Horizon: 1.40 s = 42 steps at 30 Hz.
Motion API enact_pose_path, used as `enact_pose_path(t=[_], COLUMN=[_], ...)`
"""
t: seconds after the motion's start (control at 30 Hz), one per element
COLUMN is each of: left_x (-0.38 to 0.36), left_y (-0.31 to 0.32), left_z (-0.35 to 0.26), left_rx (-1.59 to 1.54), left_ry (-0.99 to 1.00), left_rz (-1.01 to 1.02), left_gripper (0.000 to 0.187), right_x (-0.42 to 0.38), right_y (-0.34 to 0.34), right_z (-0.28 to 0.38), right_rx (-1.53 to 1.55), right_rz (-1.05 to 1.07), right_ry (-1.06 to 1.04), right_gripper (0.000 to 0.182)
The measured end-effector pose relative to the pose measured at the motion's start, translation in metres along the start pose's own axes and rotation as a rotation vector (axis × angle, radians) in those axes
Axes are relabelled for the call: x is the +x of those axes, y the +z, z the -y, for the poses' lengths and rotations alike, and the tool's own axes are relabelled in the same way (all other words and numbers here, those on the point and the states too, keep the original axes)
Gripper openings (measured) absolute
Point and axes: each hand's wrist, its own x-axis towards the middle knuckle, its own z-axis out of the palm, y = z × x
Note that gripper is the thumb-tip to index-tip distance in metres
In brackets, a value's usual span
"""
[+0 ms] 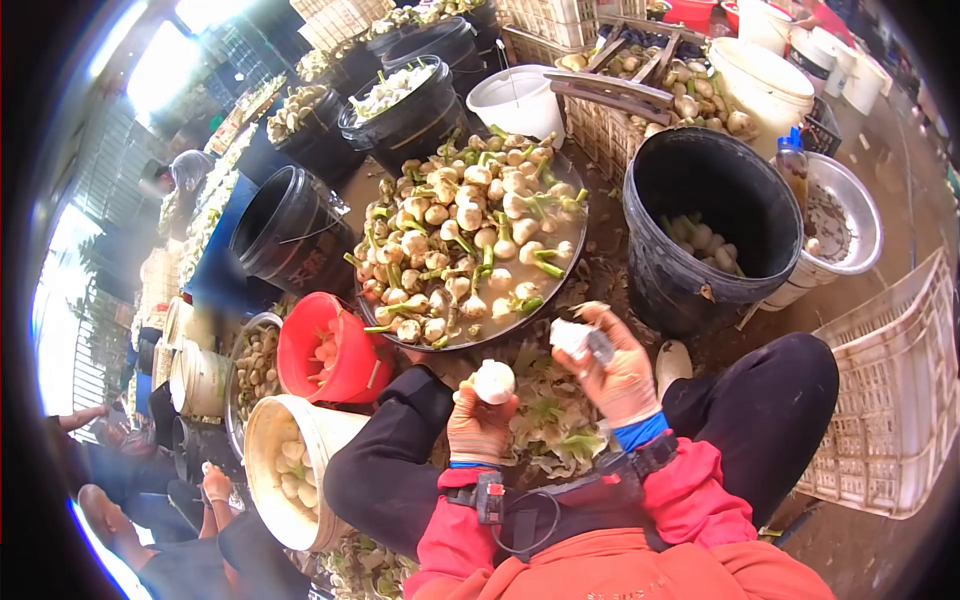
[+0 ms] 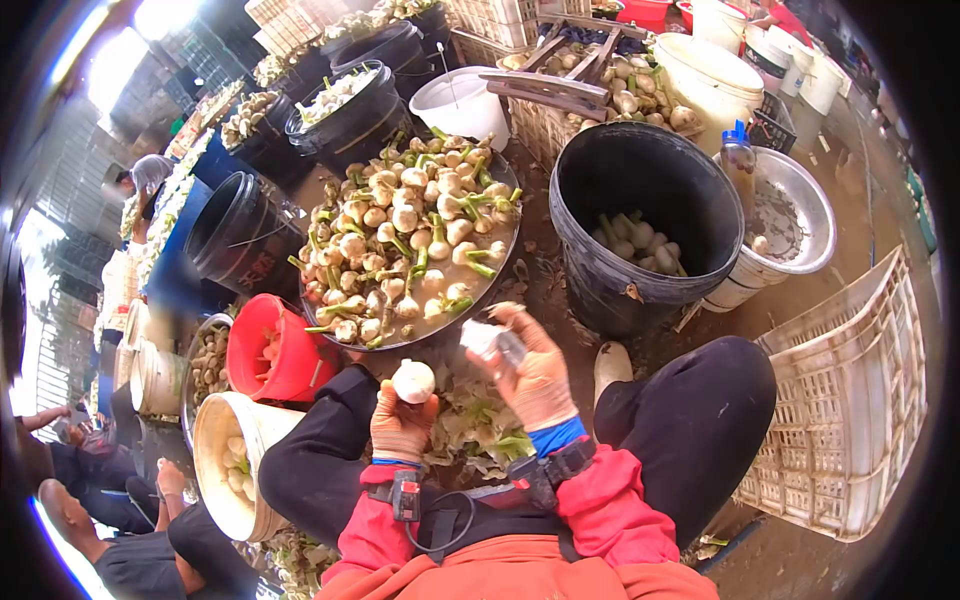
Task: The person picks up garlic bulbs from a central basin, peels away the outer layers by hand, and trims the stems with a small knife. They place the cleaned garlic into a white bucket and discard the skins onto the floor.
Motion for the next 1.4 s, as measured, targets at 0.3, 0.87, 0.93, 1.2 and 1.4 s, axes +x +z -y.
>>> enact_pose_path(t=[0.3,0.87,0.93,1.2,1.4], left_x=[0.000,0.017,0.021,-0.005,-0.011], left_y=[0.014,-0.011,-0.005,0.017,0.023], left_z=[0.014,0.006,0.010,0.008,0.020], left_rx=[-0.016,-0.197,-0.215,0.377,0.758], left_ry=[-0.040,-0.221,-0.202,0.114,0.273], left_rz=[0.000,-0.069,-0.234,0.065,0.093], left_gripper=[0.025,0.028,0.028,0.030,0.032], right_x=[-0.002,-0.021,-0.012,0.003,-0.005], right_y=[-0.030,-0.001,-0.004,-0.050,-0.038], right_z=[-0.024,-0.061,-0.050,-0.049,-0.051], right_rx=[-0.938,-1.142,-1.303,-1.095,-1.353], right_rz=[0.471,0.468,0.389,-0.001,-0.010], right_ry=[0.082,0.221,0.051,-0.032,-0.060], right_gripper=[0.046,0.010,0.015,0.036,0.043])
